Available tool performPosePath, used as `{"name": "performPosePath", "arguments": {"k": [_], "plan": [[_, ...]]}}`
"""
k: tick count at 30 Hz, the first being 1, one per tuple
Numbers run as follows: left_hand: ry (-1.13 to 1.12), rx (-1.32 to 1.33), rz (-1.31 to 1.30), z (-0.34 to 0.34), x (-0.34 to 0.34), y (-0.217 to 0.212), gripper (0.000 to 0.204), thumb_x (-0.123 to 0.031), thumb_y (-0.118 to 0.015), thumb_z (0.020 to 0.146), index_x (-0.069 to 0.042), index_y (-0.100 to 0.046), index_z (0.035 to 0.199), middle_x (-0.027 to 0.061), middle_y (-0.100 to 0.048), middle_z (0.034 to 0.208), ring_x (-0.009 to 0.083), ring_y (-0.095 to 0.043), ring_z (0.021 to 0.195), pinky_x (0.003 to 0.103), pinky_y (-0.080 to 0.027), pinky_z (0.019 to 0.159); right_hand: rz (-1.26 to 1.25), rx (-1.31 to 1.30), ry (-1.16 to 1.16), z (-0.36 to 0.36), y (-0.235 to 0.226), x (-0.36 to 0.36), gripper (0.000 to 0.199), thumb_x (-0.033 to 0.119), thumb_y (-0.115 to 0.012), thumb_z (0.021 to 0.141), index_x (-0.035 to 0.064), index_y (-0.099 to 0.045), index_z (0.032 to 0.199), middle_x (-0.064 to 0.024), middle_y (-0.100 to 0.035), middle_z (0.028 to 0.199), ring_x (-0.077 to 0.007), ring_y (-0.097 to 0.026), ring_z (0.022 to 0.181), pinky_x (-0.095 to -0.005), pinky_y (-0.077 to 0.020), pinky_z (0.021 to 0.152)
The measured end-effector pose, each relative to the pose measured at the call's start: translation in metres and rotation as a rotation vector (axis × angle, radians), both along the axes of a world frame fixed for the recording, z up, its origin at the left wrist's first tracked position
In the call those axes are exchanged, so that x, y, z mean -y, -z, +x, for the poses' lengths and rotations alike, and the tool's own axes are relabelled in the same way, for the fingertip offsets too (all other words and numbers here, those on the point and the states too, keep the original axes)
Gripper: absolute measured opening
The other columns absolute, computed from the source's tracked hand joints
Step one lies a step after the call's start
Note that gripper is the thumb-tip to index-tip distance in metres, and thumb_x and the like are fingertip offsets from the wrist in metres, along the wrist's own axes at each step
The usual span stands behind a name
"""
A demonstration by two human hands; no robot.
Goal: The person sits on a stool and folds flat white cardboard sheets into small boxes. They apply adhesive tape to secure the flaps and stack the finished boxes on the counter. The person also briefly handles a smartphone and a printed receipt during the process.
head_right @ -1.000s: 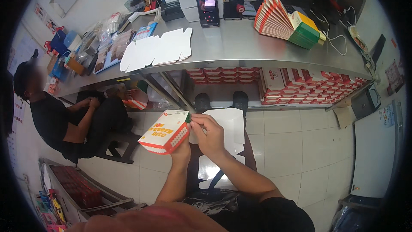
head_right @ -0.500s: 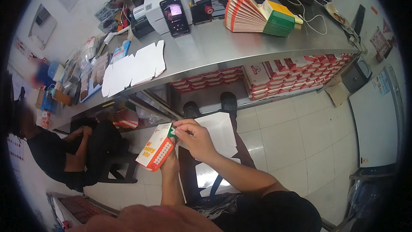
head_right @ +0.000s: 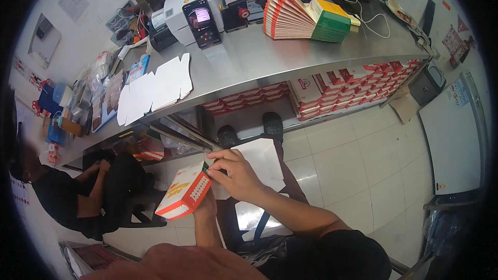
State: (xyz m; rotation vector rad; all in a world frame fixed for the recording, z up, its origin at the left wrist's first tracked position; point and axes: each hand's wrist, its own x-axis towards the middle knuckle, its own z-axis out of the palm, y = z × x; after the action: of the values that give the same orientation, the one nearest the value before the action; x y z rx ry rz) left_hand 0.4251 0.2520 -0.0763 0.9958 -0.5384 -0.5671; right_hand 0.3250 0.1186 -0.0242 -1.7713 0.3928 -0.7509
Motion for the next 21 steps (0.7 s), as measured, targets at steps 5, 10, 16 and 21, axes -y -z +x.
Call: {"name": "performPosePath", "arguments": {"k": [5,10,16,21], "plan": [[-0.047,-0.085,-0.002,0.001,0.007,-0.009,0.055,-0.028,-0.074,0.098,-0.006,-0.051,0.143,0.0091,-0.060,0.135,0.0218,-0.059,0.126,0.040,-0.047,0.109,-0.010,0.072,-0.051,-0.002,0.008,-0.001,0.011,0.011,-0.072,0.094,0.0030,-0.075,0.101,-0.0122,-0.068,0.130,-0.0289,-0.061,0.121,-0.0388,-0.0475,0.105],[-0.065,-0.217,0.009,-0.008,0.016,-0.015,0.052,-0.016,-0.077,0.095,-0.008,-0.053,0.141,0.0080,-0.062,0.133,0.0215,-0.060,0.124,0.039,-0.049,0.109,0.140,0.135,0.034,0.000,0.019,-0.009,0.012,0.004,-0.071,0.092,0.0015,-0.073,0.104,-0.0155,-0.066,0.128,-0.0279,-0.064,0.118,-0.0365,-0.0498,0.102],[-0.111,-0.193,0.174,-0.015,0.017,-0.014,0.042,-0.004,-0.070,0.098,-0.005,-0.055,0.137,0.0078,-0.063,0.129,0.0181,-0.063,0.119,0.034,-0.053,0.103,-0.036,0.143,0.104,0.001,0.021,-0.011,0.014,0.008,-0.073,0.092,0.0022,-0.070,0.105,-0.0137,-0.063,0.129,-0.0285,-0.067,0.114,-0.0376,-0.0538,0.096],[-0.251,-0.127,0.234,-0.012,0.022,-0.029,0.033,-0.004,-0.069,0.099,-0.002,-0.059,0.131,0.0088,-0.065,0.121,0.0176,-0.065,0.112,0.031,-0.054,0.095,-0.181,0.030,0.131,-0.001,0.021,-0.015,0.024,0.013,-0.075,0.092,0.0026,-0.070,0.113,-0.0141,-0.066,0.119,-0.0317,-0.069,0.106,-0.0396,-0.0560,0.090]]}}
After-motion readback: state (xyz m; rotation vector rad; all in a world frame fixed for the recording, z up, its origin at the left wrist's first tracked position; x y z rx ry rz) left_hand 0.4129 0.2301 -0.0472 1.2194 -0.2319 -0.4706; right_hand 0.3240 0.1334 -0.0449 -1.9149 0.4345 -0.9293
